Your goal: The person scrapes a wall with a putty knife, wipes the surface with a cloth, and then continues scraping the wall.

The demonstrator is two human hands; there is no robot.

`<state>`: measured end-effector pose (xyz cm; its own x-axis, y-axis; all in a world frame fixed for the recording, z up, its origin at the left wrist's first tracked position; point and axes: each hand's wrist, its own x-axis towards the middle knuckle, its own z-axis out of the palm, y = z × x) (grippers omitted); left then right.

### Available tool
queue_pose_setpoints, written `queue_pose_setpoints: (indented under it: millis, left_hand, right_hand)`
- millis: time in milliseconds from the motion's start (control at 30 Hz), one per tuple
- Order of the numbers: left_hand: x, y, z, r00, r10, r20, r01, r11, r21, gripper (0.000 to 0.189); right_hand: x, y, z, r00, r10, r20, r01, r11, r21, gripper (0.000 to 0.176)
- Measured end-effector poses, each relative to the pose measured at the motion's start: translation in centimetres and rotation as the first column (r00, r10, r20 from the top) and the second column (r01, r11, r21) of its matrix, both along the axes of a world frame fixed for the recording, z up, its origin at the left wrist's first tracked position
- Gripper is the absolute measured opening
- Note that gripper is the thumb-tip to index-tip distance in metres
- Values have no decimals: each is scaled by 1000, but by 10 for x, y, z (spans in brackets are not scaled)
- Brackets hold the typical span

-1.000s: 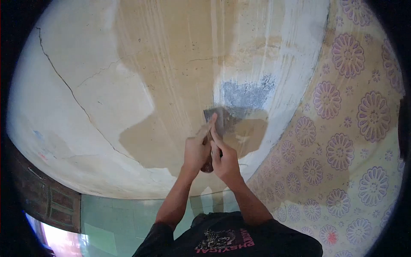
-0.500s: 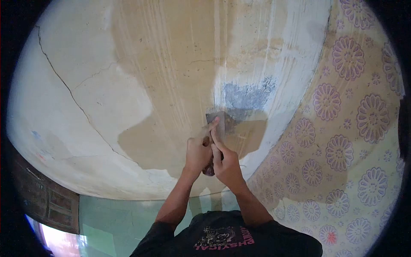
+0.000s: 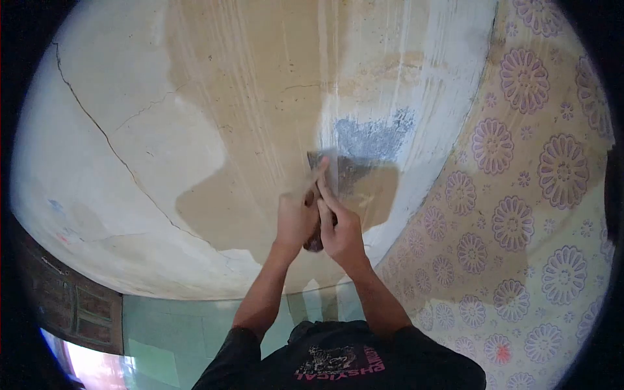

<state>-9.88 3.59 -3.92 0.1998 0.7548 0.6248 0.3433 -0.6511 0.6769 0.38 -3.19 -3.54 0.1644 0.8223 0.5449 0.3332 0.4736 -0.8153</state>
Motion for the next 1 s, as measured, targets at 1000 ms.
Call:
queue_pose_setpoints:
  millis: [1000]
  left_hand:
    - [3, -5, 29, 999, -37, 27, 38, 999, -35, 72]
  right_hand:
    - [6, -1, 18, 1000, -6, 20, 7, 1000, -18, 43]
